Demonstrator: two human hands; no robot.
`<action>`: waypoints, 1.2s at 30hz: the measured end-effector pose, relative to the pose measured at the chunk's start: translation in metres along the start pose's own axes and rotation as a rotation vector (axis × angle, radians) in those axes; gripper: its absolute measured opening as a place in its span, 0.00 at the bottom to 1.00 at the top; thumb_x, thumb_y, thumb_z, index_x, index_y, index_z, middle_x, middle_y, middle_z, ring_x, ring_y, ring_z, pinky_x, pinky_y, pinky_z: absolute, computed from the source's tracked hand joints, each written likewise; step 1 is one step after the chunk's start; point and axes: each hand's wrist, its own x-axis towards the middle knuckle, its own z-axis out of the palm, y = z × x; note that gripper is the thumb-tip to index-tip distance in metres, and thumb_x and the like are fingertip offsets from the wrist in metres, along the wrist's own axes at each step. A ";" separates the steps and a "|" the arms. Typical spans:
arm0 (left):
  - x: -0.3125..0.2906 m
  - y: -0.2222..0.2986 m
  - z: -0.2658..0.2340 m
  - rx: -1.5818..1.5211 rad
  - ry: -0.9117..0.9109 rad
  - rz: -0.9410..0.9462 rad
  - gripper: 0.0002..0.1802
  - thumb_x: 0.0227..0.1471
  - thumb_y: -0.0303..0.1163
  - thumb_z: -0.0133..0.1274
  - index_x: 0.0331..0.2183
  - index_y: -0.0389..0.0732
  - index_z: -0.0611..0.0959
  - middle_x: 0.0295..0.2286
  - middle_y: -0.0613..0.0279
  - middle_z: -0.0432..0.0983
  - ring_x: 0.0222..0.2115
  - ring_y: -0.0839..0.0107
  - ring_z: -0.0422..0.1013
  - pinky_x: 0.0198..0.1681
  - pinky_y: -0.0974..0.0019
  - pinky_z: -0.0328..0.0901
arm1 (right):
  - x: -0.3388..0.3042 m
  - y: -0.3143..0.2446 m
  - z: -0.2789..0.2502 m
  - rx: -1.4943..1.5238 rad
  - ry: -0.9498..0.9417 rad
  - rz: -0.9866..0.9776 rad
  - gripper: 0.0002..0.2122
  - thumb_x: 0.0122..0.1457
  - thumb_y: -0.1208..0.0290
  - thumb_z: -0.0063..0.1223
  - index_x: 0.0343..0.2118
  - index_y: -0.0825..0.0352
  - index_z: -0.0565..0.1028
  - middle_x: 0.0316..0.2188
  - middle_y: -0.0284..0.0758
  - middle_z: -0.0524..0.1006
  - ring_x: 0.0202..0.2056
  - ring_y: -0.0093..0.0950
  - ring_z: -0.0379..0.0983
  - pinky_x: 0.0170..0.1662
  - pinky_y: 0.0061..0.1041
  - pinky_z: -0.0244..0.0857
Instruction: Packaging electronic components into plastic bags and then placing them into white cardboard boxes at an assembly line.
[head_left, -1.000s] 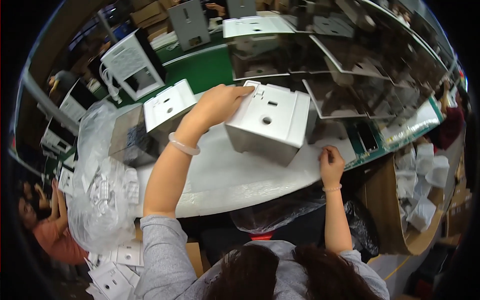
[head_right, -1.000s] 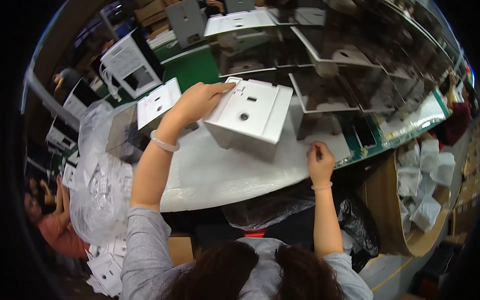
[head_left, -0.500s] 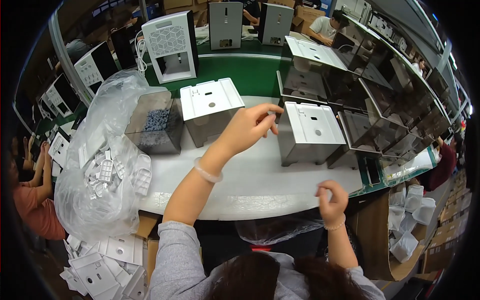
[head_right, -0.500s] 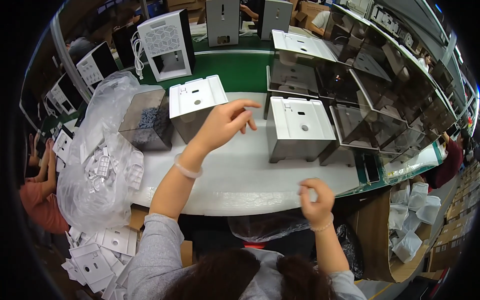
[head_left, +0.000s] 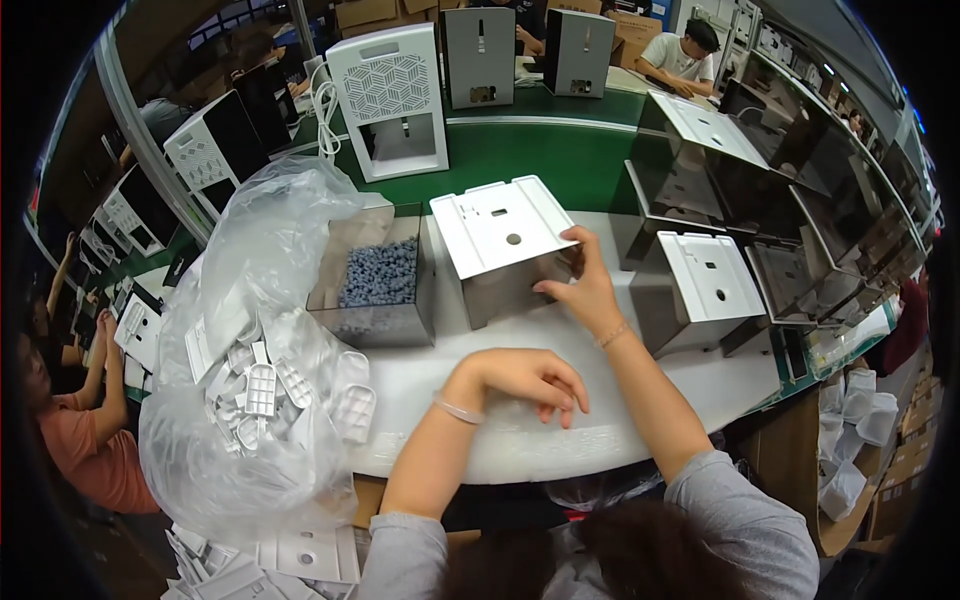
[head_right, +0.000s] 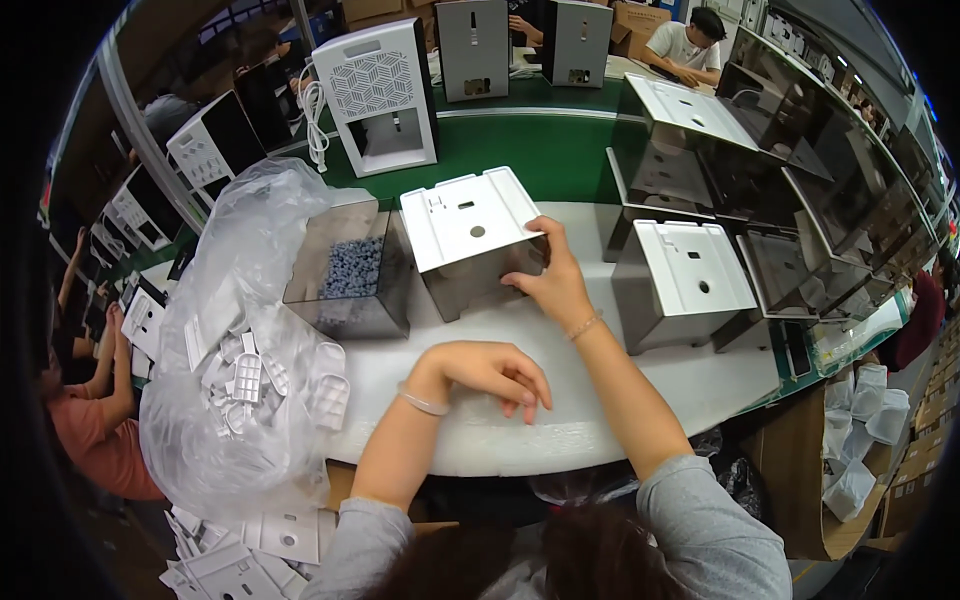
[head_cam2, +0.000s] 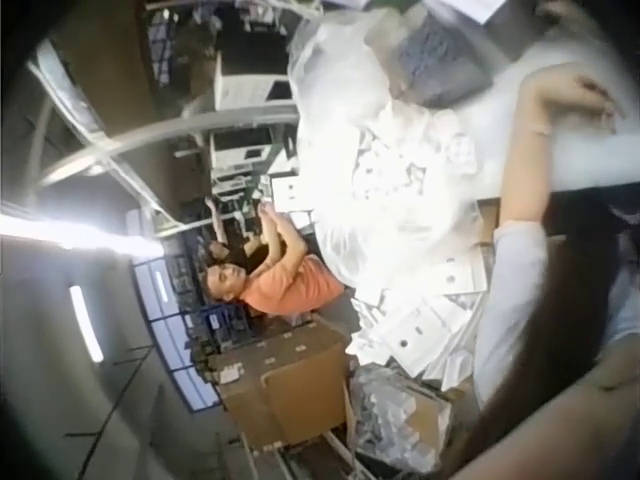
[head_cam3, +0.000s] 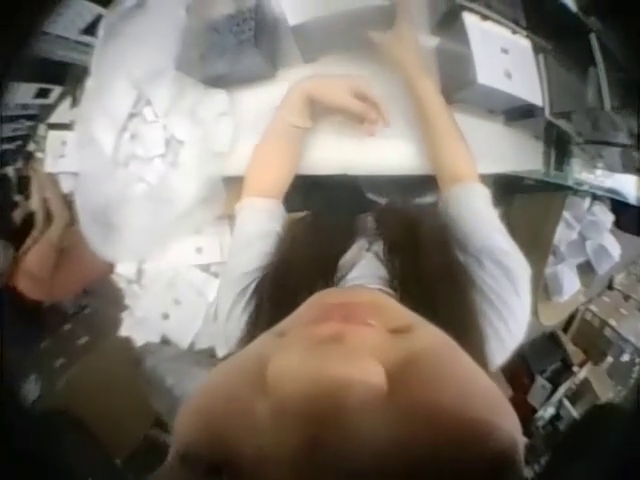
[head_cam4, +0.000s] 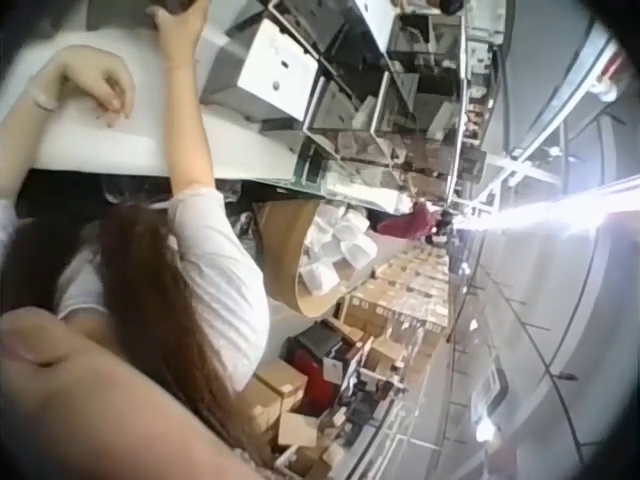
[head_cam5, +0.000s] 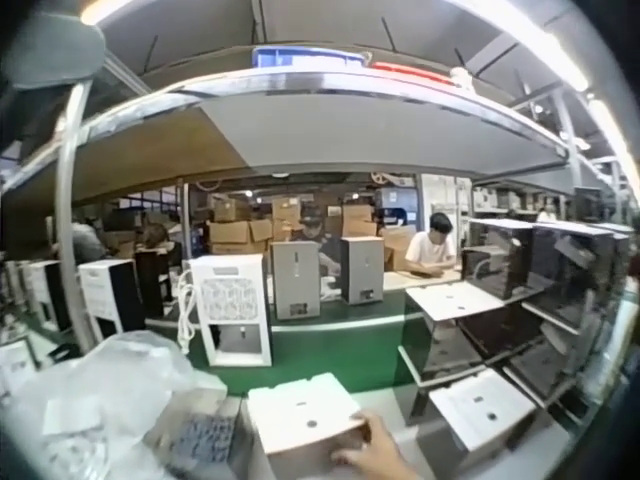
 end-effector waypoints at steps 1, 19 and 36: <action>0.004 -0.004 0.004 -0.015 -0.018 0.007 0.12 0.56 0.29 0.48 0.41 0.34 0.79 0.30 0.57 0.79 0.28 0.78 0.73 0.32 0.75 0.68 | 0.001 -0.002 0.004 0.013 0.052 -0.074 0.38 0.33 0.83 0.71 0.48 0.60 0.60 0.35 0.30 0.64 0.37 0.21 0.64 0.45 0.20 0.63; 0.036 -0.002 0.078 0.215 0.128 0.097 0.15 0.50 0.32 0.52 0.38 0.33 0.80 0.32 0.52 0.79 0.32 0.65 0.74 0.37 0.65 0.67 | 0.162 0.002 0.111 -0.330 0.205 -0.122 0.35 0.36 0.72 0.70 0.49 0.56 0.62 0.47 0.38 0.70 0.46 0.41 0.70 0.44 0.34 0.68; 0.038 0.002 0.152 0.579 0.370 0.107 0.24 0.52 0.33 0.40 0.51 0.37 0.71 0.45 0.53 0.69 0.42 0.56 0.68 0.48 0.59 0.63 | 0.166 0.015 0.124 -0.243 0.161 -0.253 0.39 0.33 0.69 0.74 0.50 0.62 0.61 0.41 0.40 0.74 0.40 0.37 0.73 0.44 0.30 0.69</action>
